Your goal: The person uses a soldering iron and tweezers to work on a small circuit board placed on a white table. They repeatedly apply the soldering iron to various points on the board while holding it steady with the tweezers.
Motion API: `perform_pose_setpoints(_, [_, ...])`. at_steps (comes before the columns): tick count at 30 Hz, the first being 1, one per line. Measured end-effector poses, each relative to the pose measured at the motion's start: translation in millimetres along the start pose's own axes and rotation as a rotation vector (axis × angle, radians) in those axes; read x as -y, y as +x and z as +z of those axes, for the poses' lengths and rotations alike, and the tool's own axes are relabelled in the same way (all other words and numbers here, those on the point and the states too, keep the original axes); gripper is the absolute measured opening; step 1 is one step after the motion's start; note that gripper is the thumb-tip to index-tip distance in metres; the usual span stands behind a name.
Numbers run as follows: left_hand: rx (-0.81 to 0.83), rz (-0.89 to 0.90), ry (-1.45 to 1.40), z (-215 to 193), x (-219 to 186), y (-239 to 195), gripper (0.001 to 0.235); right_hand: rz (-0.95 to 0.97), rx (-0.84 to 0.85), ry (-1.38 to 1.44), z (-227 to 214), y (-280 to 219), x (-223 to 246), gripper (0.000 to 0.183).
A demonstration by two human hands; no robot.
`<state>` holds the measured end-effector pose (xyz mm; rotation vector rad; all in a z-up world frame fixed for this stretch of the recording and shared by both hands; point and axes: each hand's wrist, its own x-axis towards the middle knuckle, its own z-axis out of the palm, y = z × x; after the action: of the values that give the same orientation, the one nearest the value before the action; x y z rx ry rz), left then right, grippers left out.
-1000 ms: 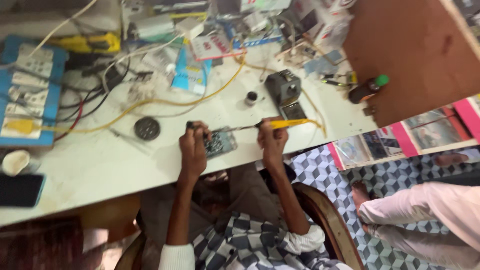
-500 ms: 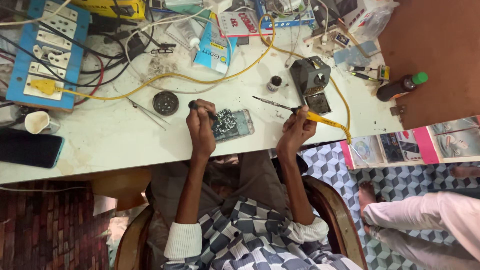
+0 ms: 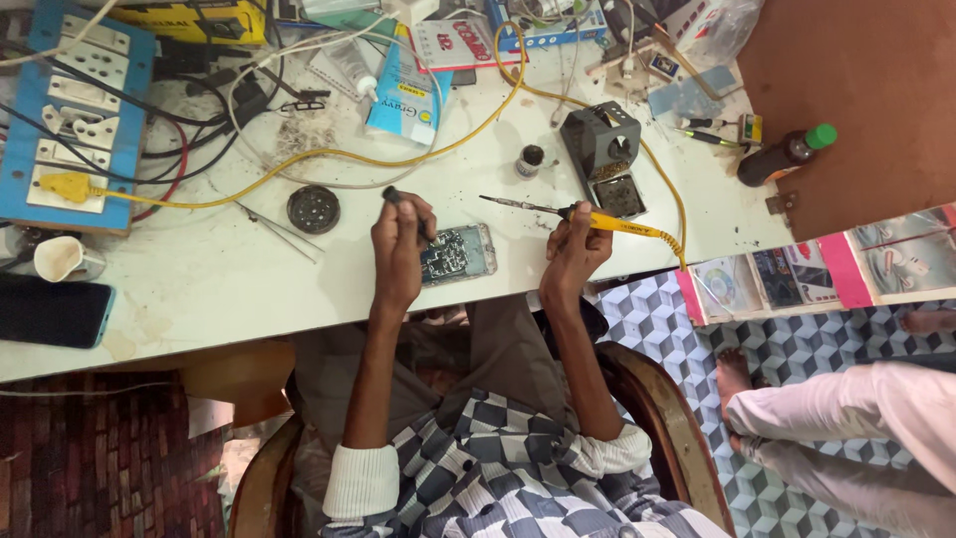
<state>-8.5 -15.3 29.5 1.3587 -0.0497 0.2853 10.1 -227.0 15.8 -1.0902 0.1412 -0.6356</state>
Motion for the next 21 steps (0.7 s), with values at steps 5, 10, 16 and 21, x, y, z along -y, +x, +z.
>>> perform_pose_setpoints(5, [-0.187,0.002,-0.164,7.0,11.0,5.7,0.034,0.066,-0.023,0.068,-8.2,0.4,-7.1,0.023])
perform_pose_setpoints(10, [-0.088,0.100,0.023,11.5,14.7,5.6,0.035,0.121,-0.018,0.125,-18.4,2.5,-14.4,0.021])
perform_pose_setpoints(16, [-0.030,0.120,0.138,8.3,6.9,1.0,0.034,0.132,-0.008,0.002,-20.2,-3.4,-13.0,0.021])
perform_pose_setpoints(21, [-0.019,0.133,0.180,9.1,3.5,-0.4,0.033,0.097,0.012,-0.077,-9.7,-5.7,-9.2,0.028])
